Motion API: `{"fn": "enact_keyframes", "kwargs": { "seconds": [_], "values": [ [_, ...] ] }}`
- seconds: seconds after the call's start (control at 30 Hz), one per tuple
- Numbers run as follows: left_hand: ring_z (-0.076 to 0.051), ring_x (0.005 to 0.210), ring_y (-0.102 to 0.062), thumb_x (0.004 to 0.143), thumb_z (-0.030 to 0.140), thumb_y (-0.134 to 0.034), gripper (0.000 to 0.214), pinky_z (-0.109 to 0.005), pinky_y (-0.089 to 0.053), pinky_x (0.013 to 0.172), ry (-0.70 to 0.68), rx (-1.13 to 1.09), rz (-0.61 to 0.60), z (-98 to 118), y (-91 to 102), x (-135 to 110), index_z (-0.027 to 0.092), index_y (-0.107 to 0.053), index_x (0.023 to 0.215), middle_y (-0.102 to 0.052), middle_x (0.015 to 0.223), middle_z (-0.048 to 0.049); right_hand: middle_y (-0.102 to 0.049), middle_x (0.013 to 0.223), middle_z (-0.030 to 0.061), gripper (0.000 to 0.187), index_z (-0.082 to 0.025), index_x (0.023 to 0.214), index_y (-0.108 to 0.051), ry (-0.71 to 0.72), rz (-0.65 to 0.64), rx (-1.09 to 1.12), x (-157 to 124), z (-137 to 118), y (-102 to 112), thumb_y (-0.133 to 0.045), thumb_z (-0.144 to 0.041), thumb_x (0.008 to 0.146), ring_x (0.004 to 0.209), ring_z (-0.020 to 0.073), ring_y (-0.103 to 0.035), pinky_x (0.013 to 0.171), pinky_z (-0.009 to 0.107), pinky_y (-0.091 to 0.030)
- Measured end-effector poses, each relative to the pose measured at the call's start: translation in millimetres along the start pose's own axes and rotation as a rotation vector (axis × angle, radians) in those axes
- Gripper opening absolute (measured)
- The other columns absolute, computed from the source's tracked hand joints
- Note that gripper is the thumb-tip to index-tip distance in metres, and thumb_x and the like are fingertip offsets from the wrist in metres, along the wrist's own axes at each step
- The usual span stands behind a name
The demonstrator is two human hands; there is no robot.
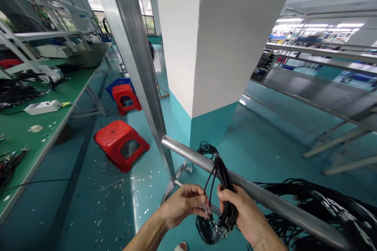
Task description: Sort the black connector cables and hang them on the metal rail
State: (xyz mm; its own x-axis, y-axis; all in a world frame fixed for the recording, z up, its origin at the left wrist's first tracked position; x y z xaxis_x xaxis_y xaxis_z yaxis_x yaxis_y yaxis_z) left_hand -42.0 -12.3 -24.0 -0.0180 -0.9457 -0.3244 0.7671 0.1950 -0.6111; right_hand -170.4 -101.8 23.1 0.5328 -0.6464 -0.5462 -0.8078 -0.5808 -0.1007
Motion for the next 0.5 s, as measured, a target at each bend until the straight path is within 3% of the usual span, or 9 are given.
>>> {"fn": "enact_keyframes", "kwargs": {
  "seconds": [0.1,0.3,0.4,0.5],
  "values": [
    [-0.017,0.071,-0.063,0.071,0.027,-0.066,0.019,-0.038,-0.049,0.074,-0.007,-0.004,0.006,2.7,0.7,-3.5,0.010,-0.060,0.078,-0.062,0.076,-0.0065,-0.058,0.061,-0.0016,0.019,-0.017,0.071,-0.063,0.005,-0.074,0.087,0.8,3.5,-0.5,-0.066,-0.035,0.066,0.057,0.0129,-0.050,0.057,0.024,-0.039],
    [-0.011,0.058,-0.057,0.061,0.029,-0.074,0.024,-0.028,-0.049,0.063,-0.114,0.078,0.061,-6.8,-12.2,2.4,0.013,-0.058,0.068,-0.061,0.065,-0.0012,-0.051,0.055,-0.0058,0.019,-0.016,0.075,-0.060,0.097,0.023,-0.052,8.2,7.5,-5.1,-0.069,-0.028,0.063,0.051,0.0101,-0.046,0.050,0.022,-0.036],
    [-0.016,0.062,-0.060,0.065,0.040,-0.068,0.024,-0.028,-0.050,0.063,-0.195,0.313,0.183,-16.1,-18.5,2.2,0.016,-0.062,0.068,-0.065,0.064,-0.0028,-0.052,0.055,-0.0046,0.013,-0.016,0.075,-0.060,0.138,0.066,-0.009,6.2,3.2,-8.2,-0.063,-0.024,0.066,0.051,0.0107,-0.048,0.049,0.022,-0.037],
    [-0.022,0.075,-0.064,0.070,0.043,-0.059,0.026,-0.031,-0.052,0.069,-0.243,0.575,0.369,-25.3,-26.0,-3.3,0.024,-0.066,0.087,-0.070,0.077,-0.0031,-0.061,0.069,0.0003,0.019,-0.016,0.082,-0.061,0.172,0.085,0.095,-4.4,-7.0,-8.4,-0.062,-0.024,0.065,0.063,0.0146,-0.055,0.056,0.024,-0.042]
  ]
}}
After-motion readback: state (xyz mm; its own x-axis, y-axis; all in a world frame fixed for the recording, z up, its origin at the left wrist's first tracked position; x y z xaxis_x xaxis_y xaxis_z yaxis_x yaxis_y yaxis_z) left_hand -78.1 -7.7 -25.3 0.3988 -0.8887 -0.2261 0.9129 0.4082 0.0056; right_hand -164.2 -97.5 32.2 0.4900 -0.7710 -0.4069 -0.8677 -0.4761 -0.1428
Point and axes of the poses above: each hand's wrist, its own x-axis towards the middle knuckle, its own y-axis out of the back of the hand, z = x × y, the point moved 3 cm from there along x, towards the middle knuckle
